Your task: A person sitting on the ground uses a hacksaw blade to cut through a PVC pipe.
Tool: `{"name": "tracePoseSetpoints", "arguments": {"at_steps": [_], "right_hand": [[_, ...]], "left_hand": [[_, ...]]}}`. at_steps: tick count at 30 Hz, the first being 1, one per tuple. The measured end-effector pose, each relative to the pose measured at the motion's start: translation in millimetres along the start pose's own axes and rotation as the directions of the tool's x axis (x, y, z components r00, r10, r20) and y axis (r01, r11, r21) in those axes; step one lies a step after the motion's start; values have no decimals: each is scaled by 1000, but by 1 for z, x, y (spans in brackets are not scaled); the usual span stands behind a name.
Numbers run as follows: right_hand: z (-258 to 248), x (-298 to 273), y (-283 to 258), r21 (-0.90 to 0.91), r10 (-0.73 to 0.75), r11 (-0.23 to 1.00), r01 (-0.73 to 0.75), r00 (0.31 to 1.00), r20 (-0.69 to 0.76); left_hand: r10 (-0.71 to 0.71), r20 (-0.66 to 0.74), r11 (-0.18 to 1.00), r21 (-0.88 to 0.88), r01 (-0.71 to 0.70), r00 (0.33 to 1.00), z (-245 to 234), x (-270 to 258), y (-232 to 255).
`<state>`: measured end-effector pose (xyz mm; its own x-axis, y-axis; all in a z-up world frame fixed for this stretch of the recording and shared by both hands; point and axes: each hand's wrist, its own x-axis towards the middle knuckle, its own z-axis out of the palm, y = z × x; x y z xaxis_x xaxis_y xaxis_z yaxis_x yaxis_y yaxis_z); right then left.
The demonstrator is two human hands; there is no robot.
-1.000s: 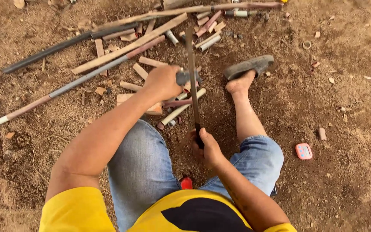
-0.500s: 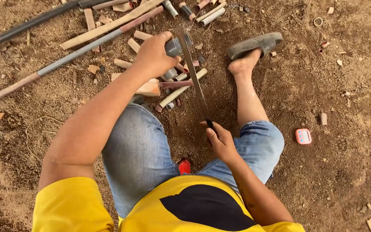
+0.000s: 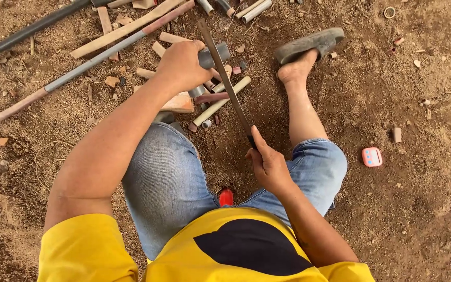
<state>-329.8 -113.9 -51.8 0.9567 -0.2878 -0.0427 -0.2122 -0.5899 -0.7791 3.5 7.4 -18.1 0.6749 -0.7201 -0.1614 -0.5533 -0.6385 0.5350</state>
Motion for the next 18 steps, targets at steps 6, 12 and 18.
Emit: {"name": "tracePoseSetpoints", "arguments": {"at_steps": [6,12,18], "right_hand": [[3,-6,2,201,-82,974,103,991,-110],[-16,-13,-5,295,-211,900,319,915,-345],[-68,1,-33,403,-188,821,405,858,-478]], "left_hand": [[302,-154,944,187,-272,941,14,9,-2],[589,-58,802,166,-574,806,-3,-39,64],[721,-136,681,-49,-731,680,-7,-100,113]]}}
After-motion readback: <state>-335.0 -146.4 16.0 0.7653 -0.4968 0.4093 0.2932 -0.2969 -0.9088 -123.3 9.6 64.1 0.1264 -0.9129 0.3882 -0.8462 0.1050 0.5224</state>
